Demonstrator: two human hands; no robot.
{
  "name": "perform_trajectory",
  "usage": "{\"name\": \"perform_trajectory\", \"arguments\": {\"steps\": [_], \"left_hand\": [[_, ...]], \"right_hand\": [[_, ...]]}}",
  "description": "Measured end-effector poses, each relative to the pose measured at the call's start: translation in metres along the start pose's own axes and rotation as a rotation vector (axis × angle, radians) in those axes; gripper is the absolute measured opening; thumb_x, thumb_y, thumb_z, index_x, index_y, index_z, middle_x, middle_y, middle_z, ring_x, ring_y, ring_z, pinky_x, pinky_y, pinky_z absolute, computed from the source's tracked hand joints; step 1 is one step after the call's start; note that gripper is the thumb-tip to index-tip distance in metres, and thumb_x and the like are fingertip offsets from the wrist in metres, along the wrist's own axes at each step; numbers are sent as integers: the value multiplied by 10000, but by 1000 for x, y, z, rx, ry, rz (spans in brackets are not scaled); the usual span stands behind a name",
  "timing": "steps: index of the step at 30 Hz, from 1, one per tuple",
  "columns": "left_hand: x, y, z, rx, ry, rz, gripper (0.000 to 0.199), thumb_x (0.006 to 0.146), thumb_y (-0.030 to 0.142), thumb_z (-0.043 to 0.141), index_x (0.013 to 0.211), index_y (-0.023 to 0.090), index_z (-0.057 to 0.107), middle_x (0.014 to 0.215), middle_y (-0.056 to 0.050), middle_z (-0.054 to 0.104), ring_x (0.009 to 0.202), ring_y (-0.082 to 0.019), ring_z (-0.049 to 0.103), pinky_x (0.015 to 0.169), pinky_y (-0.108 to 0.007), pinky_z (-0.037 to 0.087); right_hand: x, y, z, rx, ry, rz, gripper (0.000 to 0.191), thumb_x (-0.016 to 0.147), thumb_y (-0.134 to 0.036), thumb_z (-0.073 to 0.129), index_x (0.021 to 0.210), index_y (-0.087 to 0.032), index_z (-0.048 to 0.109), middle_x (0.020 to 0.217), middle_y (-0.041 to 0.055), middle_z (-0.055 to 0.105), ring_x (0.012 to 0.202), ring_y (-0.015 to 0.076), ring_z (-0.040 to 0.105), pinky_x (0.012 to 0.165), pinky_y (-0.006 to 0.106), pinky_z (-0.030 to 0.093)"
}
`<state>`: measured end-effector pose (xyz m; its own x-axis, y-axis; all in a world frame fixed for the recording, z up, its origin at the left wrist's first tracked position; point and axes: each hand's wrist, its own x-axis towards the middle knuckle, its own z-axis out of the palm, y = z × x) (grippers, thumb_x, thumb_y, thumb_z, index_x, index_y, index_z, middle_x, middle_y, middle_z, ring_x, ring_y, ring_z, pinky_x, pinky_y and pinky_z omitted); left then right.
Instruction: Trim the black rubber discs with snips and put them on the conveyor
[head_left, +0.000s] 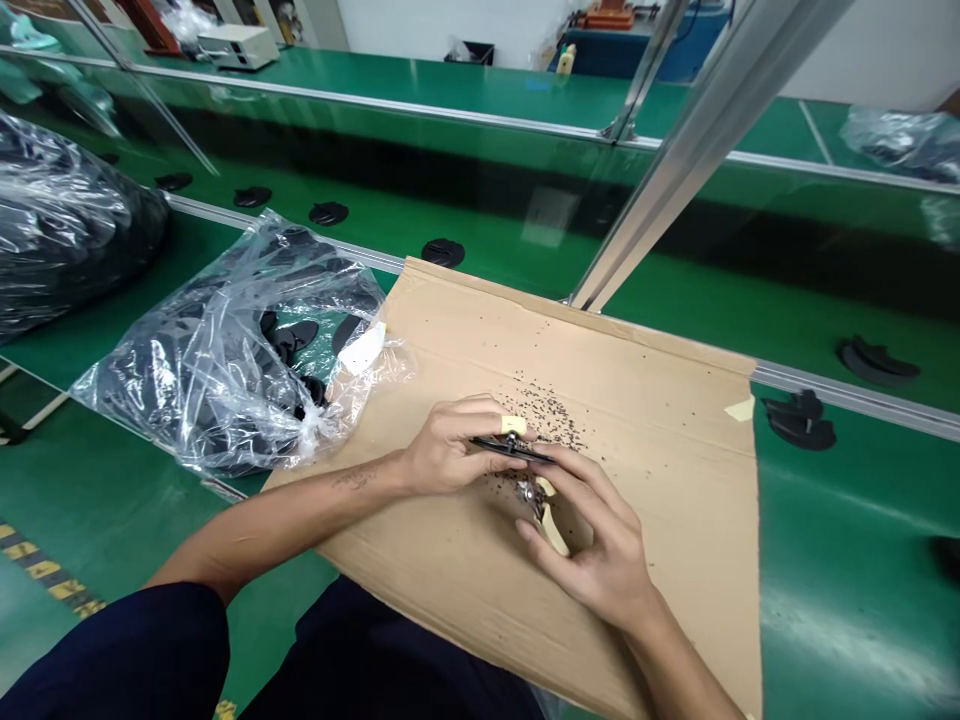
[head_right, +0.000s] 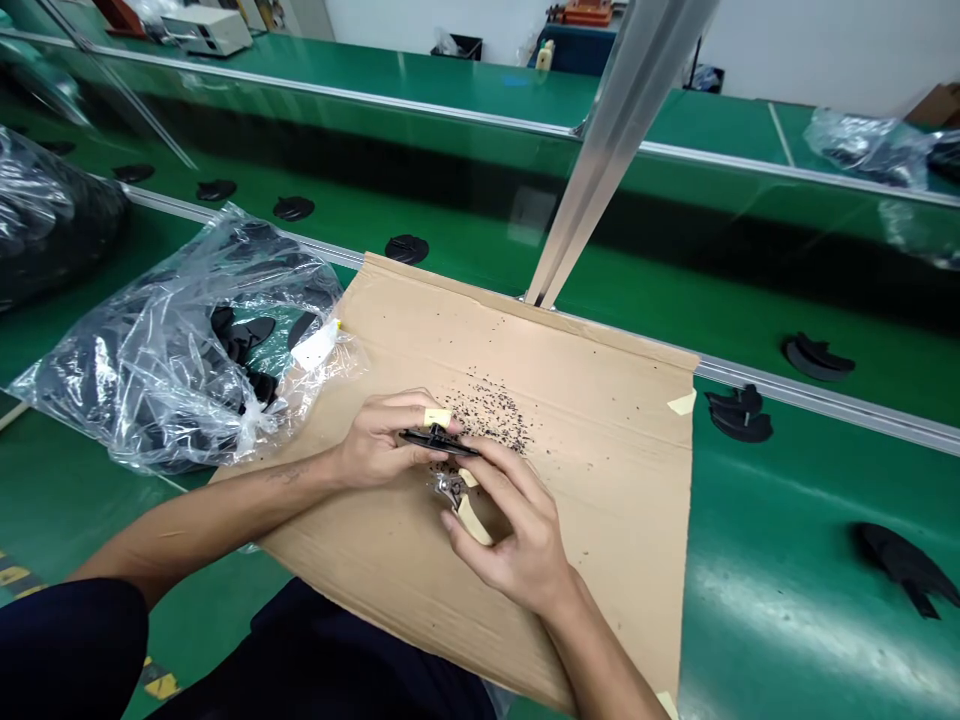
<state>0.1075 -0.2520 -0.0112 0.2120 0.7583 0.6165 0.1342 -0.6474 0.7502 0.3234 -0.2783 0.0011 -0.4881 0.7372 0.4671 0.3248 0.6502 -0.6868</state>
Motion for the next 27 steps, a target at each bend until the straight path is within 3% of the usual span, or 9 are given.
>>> {"name": "perform_trajectory", "arguments": {"steps": [8,14,22,27], "left_hand": [[-1,2,-2,6,-40,-73,308,930,377,695,1107,127,728,889,-85,750,782,-138,687,711,-257,586],[0,1,-2,5,-51,28,375,923,440,690,1100,111,721,865,-88,727,787,-140,677,697,-250,574],[2,3,0,52,-15,99,264,971,361,639,1053,124,721,887,-94,750,807,-149,671,740,-286,568],[2,4,-2,82,-7,112,222,911,363,722,991,157,742,818,-65,752,767,-150,680,704,-281,559]], "right_hand": [[-1,0,2,-18,12,-14,540,823,-175,751,1344,-240,623,1328,143,654,1176,293,673,981,467,602],[-1,0,2,-34,1,-52,505,836,-179,746,1321,-226,611,1318,151,651,1174,288,669,969,472,607],[0,-2,3,-32,-10,-44,537,827,-174,744,1344,-240,613,1339,146,654,1170,304,678,959,489,610],[0,-3,3,-4,-14,-23,550,819,-165,744,1347,-254,618,1334,135,663,1167,305,683,951,483,616]]}}
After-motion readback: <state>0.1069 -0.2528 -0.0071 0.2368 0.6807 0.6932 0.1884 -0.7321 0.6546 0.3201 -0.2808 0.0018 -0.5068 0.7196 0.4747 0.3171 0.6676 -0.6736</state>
